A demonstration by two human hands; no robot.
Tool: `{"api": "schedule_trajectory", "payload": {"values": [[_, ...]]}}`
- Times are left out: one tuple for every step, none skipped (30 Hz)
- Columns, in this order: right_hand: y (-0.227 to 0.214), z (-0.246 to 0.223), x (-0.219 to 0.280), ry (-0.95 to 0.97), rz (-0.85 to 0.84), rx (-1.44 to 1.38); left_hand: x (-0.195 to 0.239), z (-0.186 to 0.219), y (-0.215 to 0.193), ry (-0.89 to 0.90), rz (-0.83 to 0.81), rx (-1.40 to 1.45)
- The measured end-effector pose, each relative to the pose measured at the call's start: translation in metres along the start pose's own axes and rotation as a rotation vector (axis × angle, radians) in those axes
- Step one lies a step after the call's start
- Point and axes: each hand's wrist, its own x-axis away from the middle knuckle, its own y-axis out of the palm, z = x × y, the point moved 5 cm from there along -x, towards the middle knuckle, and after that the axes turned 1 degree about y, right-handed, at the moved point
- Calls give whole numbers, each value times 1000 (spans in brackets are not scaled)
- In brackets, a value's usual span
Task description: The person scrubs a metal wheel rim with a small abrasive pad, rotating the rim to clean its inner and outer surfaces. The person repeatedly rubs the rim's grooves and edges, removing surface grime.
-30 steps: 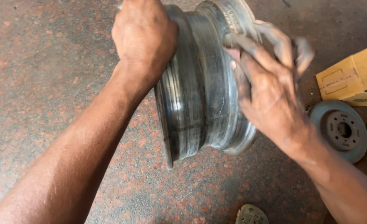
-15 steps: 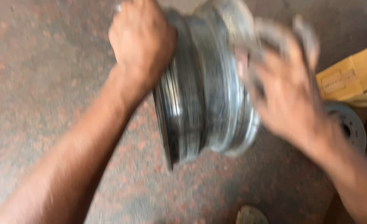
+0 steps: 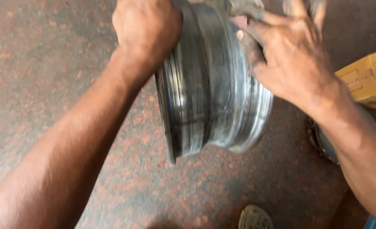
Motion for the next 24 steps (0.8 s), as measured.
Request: {"api": "schedule_trajectory", "payload": {"values": [[-1, -9, 13, -38, -2, 56, 3, -2, -2, -27, -36, 39], [-7, -19, 30, -75, 23, 129, -8, -5, 0, -38, -43, 78], [-11, -28, 39, -112, 48, 203, -15, -5, 3, -94, -73, 31], [-11, -28, 38, -108, 70, 217, -14, -4, 5, -164, -106, -27], [-10, -27, 37, -104, 92, 230, -15, -7, 5, -235, -138, -84], [-6, -27, 43, -98, 80, 231, -10, -4, 2, -187, -130, -57], [2, -20, 34, -108, 67, 171, -7, -2, -1, -138, -122, -30], [8, -5, 12, -110, 68, 124, -11, 2, -3, -77, -99, 3], [10, 2, 1, -111, 69, 77, -13, 1, 0, -145, -181, 42], [13, -3, 6, -99, 67, 91, -15, -4, 1, -204, -268, 72], [15, -11, 15, -87, 65, 105, -15, -8, 3, -264, -354, 102], [13, -14, 22, -65, 79, 143, -20, -5, 1, -232, -249, 52], [9, -20, 35, -25, 100, 148, -19, -1, -1, -201, -142, 3], [9, -31, 48, -9, 116, 139, -16, -5, -6, -192, -36, -65], [10, -36, 52, 6, 133, 129, -19, -7, -4, -138, 3, -61], [13, -33, 46, -33, 166, 170, -14, -5, -2, -95, 19, -49], [17, -26, 32, -72, 199, 210, -7, -2, 0, -53, 34, -35], [16, -21, 27, -84, 220, 210, -8, -3, 5, -81, -8, 2], [14, -17, 20, -95, 240, 210, -10, -6, 9, -110, -50, 39], [12, -19, 19, -75, 239, 144, -8, -10, 9, -128, -106, 67], [12, -27, 24, -50, 222, 105, -3, -10, 5, -147, -110, 28], [9, -27, 17, -36, 220, 88, -8, -10, 7, -167, -84, -6], [8, -41, 27, -16, 200, 100, -17, -12, 9, -187, -58, -39], [10, -52, 33, -4, 180, 106, -23, -14, 8, -160, -49, -49]]}}
